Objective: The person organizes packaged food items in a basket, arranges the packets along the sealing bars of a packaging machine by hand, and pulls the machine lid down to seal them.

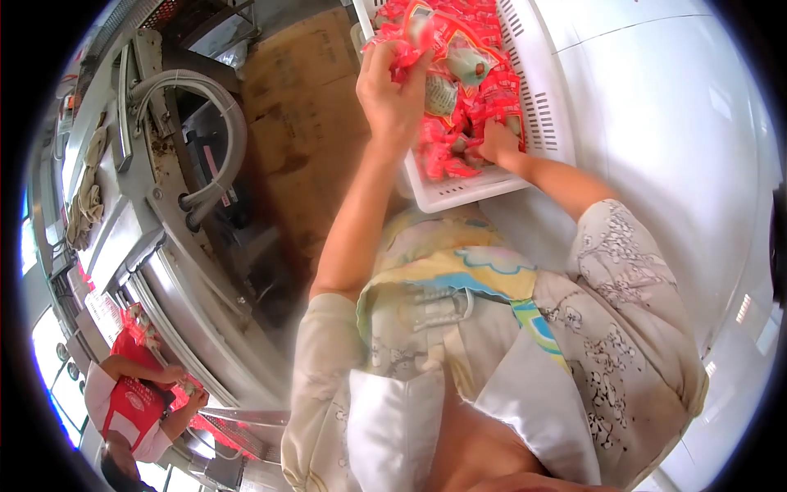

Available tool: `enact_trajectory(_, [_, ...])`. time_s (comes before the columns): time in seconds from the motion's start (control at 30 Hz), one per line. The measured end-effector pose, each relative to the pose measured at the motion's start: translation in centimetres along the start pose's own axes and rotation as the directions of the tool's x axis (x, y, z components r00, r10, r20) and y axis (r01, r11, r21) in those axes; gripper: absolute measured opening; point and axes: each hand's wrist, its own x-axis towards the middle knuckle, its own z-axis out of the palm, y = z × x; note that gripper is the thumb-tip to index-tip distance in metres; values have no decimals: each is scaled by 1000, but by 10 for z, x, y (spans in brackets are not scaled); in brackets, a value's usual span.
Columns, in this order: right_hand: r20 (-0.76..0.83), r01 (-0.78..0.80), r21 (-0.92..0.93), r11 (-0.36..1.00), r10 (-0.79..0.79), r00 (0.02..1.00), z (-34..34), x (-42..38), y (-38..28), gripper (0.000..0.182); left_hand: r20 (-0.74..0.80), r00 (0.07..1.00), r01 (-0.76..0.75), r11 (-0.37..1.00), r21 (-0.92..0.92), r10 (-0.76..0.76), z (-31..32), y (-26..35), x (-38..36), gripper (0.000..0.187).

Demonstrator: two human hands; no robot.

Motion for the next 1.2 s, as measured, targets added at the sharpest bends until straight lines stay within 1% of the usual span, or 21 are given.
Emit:
enact_trajectory(0.07, [18, 100, -5, 995, -100, 995, 17, 16, 17, 44, -12, 1000, -4, 1000, 13, 4, -3, 3, 1, 21])
enact_trajectory(0.2, [13, 312, 29, 950, -312, 950, 5, 7, 30, 21, -13, 999, -38, 999, 29, 38, -8, 6, 3, 22])
enact_trajectory(0.3, [-80, 158, 218, 963, -143, 986, -26, -17, 21, 18, -4, 998, -59, 997, 45, 59, -16, 7, 4, 23])
enact_trajectory(0.4, [-181, 306, 116, 945, -283, 942, -47, 6, 51, 19, 2, 999, -53, 998, 34, 53, -18, 11, 3, 24])
enact_trajectory(0.43, [-130, 315, 123, 941, -300, 945, -51, 14, 59, 30, 2, 999, -42, 999, 28, 42, -18, 11, 2, 24])
enact_trajectory(0.53, [-265, 302, 60, 951, -276, 924, -41, 15, 52, 43, 13, 1000, -26, 1000, 11, 25, -17, 13, 0, 23])
enact_trajectory(0.63, [-183, 330, 140, 934, -303, 935, -31, 15, 35, 52, 24, 1000, -14, 1000, -4, 14, -16, 13, -2, 23])
enact_trajectory(0.73, [-156, 292, 139, 946, -270, 950, -30, 12, 32, 55, 24, 999, -24, 1000, 8, 24, -17, 12, -4, 22])
enact_trajectory(0.83, [-119, 379, 120, 918, -366, 923, -30, 16, 38, 41, 22, 1000, -11, 1000, 23, 11, -18, 14, -4, 21])
enact_trajectory(0.93, [-41, 305, 171, 937, -303, 952, -37, 11, 37, 22, 28, 1000, -6, 999, 51, 5, -19, 16, -4, 21])
enact_trajectory(1.03, [-243, 440, 231, 868, -387, 890, -36, -1, 61, 13, 35, 999, -2, 999, 35, 1, -20, 13, -3, 21])
enact_trajectory(1.07, [-264, 454, 271, 849, -388, 883, -39, -8, 64, 12, 36, 999, 3, 1000, 21, -4, -21, 12, -2, 21])
enact_trajectory(1.13, [-306, 479, 349, 805, -385, 871, -68, -32, 51, 10, 45, 999, 14, 999, 48, -16, -19, 10, -1, 20])
enact_trajectory(1.2, [-355, 490, 341, 802, -373, 857, -78, -42, 47, 11, 62, 998, 12, 998, 63, -16, -13, 7, -2, 20])
